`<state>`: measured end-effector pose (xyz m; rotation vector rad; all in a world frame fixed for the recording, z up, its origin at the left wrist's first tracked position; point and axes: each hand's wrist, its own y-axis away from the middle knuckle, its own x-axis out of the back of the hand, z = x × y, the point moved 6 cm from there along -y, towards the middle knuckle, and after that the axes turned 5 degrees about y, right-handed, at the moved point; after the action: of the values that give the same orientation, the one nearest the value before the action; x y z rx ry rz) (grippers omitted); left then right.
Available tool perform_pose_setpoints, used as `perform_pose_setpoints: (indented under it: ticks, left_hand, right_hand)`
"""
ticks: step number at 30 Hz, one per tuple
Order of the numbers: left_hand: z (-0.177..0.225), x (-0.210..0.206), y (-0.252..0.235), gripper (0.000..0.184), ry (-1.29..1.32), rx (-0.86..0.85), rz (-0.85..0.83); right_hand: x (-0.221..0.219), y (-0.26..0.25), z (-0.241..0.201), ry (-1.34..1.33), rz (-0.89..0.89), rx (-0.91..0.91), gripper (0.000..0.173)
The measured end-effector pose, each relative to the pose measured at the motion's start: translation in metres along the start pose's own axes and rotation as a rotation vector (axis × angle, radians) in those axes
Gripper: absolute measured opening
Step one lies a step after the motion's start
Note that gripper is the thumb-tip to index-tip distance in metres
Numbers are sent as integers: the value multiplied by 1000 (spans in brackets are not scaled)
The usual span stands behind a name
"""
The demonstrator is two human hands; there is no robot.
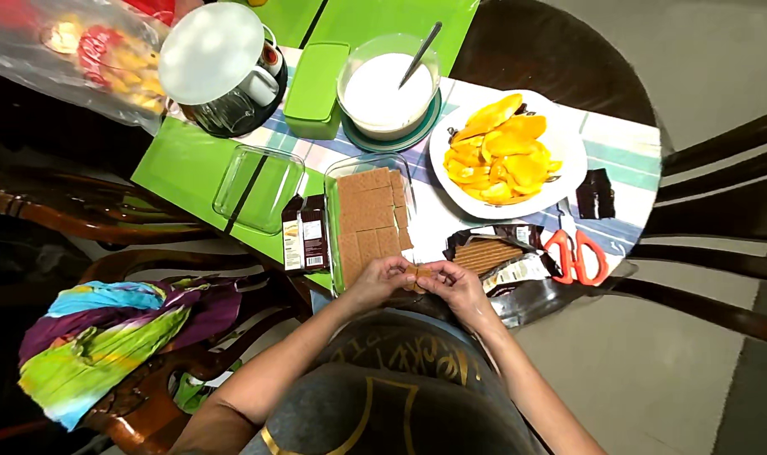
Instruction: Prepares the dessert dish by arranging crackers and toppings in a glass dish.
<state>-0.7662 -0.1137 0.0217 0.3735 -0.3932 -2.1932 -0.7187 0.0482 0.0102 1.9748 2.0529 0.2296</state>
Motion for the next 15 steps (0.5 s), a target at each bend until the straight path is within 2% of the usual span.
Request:
perform_pose_setpoints:
  ticks: [4,8,12,15]
  left_hand:
    - [-2,30,-10,19,-258,-124,209]
    - [-14,23,-17,13,-552,-395,226]
    - [-23,7,-20,15,-788,-655,160]
    - [-24,19,-15,14,-800,-675,244]
  right_hand:
    - [21,-4,-15,12,183,32,21]
    - [40,-5,-18,53,263,90,17]
    - [34,-6,-17,307,237,195,15]
    - [20,-6,-17,667,167,390,15]
